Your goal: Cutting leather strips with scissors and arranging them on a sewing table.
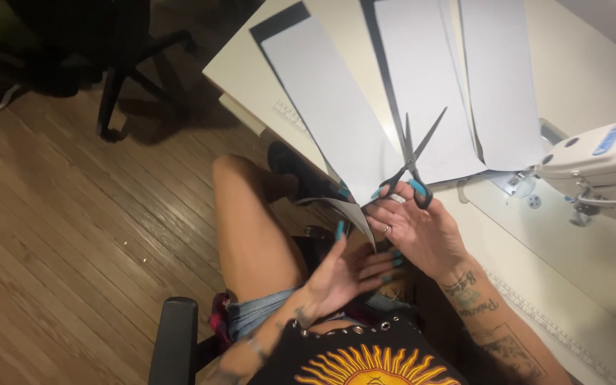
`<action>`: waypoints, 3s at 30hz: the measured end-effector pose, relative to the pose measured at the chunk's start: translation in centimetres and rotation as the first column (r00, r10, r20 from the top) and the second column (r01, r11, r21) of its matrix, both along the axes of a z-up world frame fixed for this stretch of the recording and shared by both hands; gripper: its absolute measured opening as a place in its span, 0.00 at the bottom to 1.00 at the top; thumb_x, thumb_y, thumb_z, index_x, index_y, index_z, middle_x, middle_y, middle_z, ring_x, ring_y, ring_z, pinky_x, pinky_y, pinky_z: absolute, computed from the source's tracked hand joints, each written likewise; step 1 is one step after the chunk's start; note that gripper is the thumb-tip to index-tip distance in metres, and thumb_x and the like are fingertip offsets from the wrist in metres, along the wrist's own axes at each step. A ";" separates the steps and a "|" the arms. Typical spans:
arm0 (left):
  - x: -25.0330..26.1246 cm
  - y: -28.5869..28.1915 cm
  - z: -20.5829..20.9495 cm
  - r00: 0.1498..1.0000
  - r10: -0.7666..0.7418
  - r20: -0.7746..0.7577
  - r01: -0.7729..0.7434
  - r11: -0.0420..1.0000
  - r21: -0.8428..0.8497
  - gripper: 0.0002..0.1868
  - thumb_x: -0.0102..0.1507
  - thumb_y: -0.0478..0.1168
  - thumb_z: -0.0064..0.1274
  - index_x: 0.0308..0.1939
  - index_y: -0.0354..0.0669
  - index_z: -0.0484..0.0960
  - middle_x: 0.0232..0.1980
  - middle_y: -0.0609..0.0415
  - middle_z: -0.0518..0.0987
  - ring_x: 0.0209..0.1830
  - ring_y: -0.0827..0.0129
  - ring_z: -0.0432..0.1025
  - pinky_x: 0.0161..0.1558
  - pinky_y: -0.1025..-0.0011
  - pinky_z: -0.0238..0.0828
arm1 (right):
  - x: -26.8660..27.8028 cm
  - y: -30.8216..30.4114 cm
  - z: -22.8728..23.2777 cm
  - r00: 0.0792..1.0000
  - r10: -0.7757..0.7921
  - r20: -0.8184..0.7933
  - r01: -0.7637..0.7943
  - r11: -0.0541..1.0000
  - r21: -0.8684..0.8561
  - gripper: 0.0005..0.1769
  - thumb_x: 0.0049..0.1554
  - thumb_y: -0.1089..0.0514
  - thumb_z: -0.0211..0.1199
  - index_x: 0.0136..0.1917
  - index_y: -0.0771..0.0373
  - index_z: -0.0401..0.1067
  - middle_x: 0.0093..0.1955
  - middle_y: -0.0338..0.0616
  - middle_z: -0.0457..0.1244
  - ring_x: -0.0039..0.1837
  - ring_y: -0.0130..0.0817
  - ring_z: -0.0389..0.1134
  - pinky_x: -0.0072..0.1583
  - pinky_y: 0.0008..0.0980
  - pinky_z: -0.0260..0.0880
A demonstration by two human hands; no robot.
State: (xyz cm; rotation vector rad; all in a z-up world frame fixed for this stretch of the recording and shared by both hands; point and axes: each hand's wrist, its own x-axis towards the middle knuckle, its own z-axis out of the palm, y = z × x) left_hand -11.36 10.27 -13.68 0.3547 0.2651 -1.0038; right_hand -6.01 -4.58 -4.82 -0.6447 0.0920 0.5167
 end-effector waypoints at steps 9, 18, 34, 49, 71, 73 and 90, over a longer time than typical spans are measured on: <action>3.5 -0.9 -4.9 0.646 0.730 -0.221 -0.592 0.663 0.459 0.16 0.53 0.31 0.49 0.45 0.41 0.72 0.45 0.46 0.75 0.42 0.60 0.70 0.43 0.65 0.69 | -0.3 -0.3 1.2 0.998 -0.040 -0.047 0.018 0.920 -0.391 0.21 0.46 0.52 0.57 0.48 0.68 0.61 0.54 0.56 0.59 0.61 0.52 0.60 0.62 0.45 0.60; 3.9 3.9 2.7 0.727 0.685 0.050 -0.613 0.614 0.497 0.24 0.52 0.30 0.46 0.53 0.36 0.65 0.53 0.45 0.71 0.51 0.61 0.66 0.52 0.67 0.64 | -5.0 -3.3 1.1 0.804 0.496 -0.328 -0.592 0.619 -0.515 0.13 0.41 0.57 0.57 0.39 0.67 0.69 0.40 0.49 0.66 0.41 0.33 0.69 0.45 0.28 0.73; 3.2 3.5 -2.1 0.756 0.655 -0.006 -0.591 0.686 0.425 0.15 0.56 0.32 0.48 0.47 0.37 0.69 0.42 0.46 0.75 0.38 0.63 0.72 0.40 0.63 0.72 | 0.3 -2.3 1.2 0.715 0.401 -0.572 -0.696 0.489 -0.526 0.17 0.41 0.56 0.60 0.33 0.77 0.68 0.31 0.56 0.63 0.36 0.43 0.69 0.39 0.39 0.74; 2.5 4.3 -3.8 0.778 0.629 -0.011 -0.581 0.725 0.369 0.12 0.57 0.32 0.47 0.45 0.38 0.69 0.42 0.46 0.76 0.39 0.62 0.73 0.40 0.62 0.73 | 1.8 0.4 1.7 0.745 0.387 -0.543 -0.666 0.465 -0.583 0.20 0.42 0.51 0.61 0.31 0.74 0.67 0.29 0.53 0.62 0.37 0.41 0.69 0.41 0.37 0.73; 8.1 9.1 12.7 0.561 0.409 0.719 -0.822 0.377 0.427 0.24 0.46 0.32 0.57 0.45 0.38 0.68 0.40 0.48 0.76 0.37 0.68 0.72 0.39 0.72 0.74 | -4.0 -5.5 6.3 0.878 0.458 -0.137 -0.448 0.691 -0.567 0.18 0.41 0.56 0.68 0.36 0.72 0.68 0.34 0.50 0.63 0.36 0.36 0.67 0.39 0.29 0.68; 12.3 8.7 18.1 0.519 0.313 0.796 -0.831 0.403 0.383 0.27 0.46 0.33 0.57 0.47 0.39 0.64 0.43 0.50 0.73 0.41 0.67 0.70 0.41 0.71 0.74 | -6.0 -6.7 5.7 0.934 0.341 -0.104 -0.343 0.780 -0.524 0.28 0.39 0.49 0.70 0.41 0.77 0.69 0.35 0.54 0.62 0.36 0.42 0.68 0.39 0.32 0.73; 35.2 4.3 22.4 0.291 -0.803 0.521 -0.601 0.270 0.752 0.26 0.55 0.36 0.47 0.57 0.47 0.62 0.57 0.53 0.65 0.47 0.64 0.65 0.45 0.75 0.66 | -13.3 -10.2 2.1 0.935 -0.042 -0.353 -0.129 0.885 -0.448 0.23 0.43 0.53 0.61 0.38 0.80 0.68 0.32 0.51 0.59 0.34 0.31 0.57 0.37 0.24 0.55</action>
